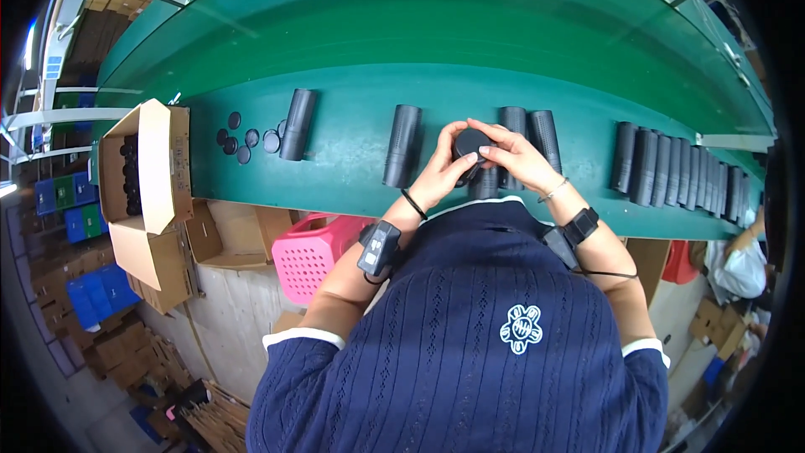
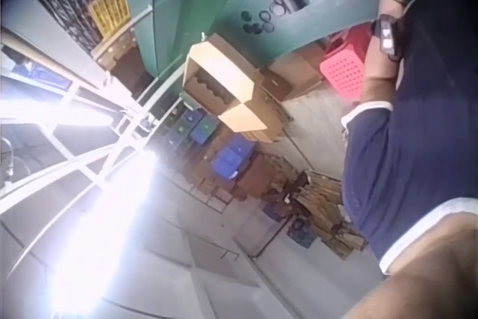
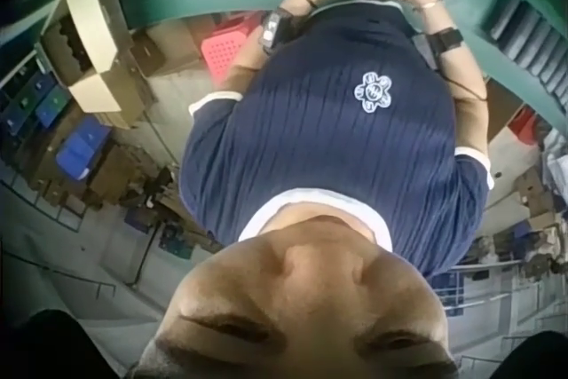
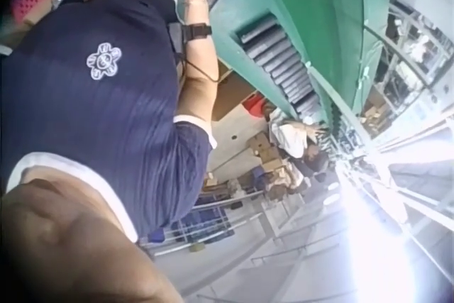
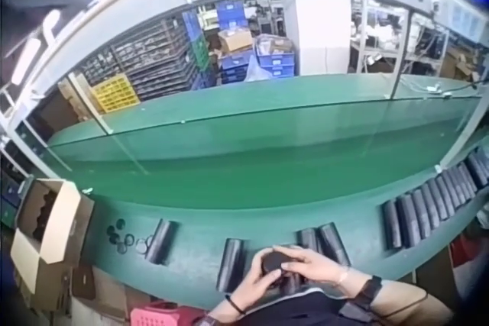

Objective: The person picks up several black cylinders from a box and places them on a conveyor belt. The person then presses a cap onto the end of each cylinder and applies a small sticker before placing them back into a box.

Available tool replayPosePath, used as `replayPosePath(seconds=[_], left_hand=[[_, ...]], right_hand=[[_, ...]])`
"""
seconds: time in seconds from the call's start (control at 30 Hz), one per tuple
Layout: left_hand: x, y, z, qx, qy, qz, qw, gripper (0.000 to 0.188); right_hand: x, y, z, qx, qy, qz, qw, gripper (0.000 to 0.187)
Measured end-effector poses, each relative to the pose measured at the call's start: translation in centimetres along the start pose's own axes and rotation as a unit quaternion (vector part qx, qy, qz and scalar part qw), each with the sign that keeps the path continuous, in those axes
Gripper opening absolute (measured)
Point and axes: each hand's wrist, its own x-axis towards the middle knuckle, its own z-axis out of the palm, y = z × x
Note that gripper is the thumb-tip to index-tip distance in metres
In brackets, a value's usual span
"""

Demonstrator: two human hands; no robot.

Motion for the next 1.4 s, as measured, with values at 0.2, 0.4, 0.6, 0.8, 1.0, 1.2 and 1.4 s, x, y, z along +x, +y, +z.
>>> replayPosePath(seconds=[0.2, 0.4, 0.6, 0.8, 1.0, 1.2, 1.4], left_hand=[[0.4, -0.8, 0.4, -0.073, 0.031, -0.021, 0.997, 0.053], [-0.1, -1.2, 1.2, -0.005, 0.023, -0.028, 0.999, 0.052], [-0.7, -0.4, 1.5, 0.034, 0.057, -0.006, 0.998, 0.047], [1.5, 1.7, -0.1, -0.288, 0.089, -0.066, 0.951, 0.045], [3.3, -0.6, -4.9, 0.47, 0.192, 0.043, 0.86, 0.07], [3.4, -5.1, -8.6, 0.566, 0.193, -0.041, 0.801, 0.102], [5.3, -4.0, -11.8, 0.457, 0.159, -0.21, 0.849, 0.074]], right_hand=[[0.4, -0.2, 0.9, 0.023, 0.023, 0.004, 0.999, 0.048], [0.0, 0.0, -0.4, 0.122, 0.0, 0.036, 0.992, 0.047], [-1.0, 0.8, -0.1, 0.096, -0.029, 0.02, 0.995, 0.061], [0.3, -0.8, 0.8, -0.201, -0.025, -0.184, 0.962, 0.105], [-6.3, -3.8, -5.5, -0.15, 0.194, -0.087, 0.966, 0.085], [-21.1, -6.7, -19.1, -0.488, 0.517, 0.028, 0.703, 0.081], [-34.6, -1.5, -33.6, -0.504, 0.669, 0.07, 0.542, 0.065]])
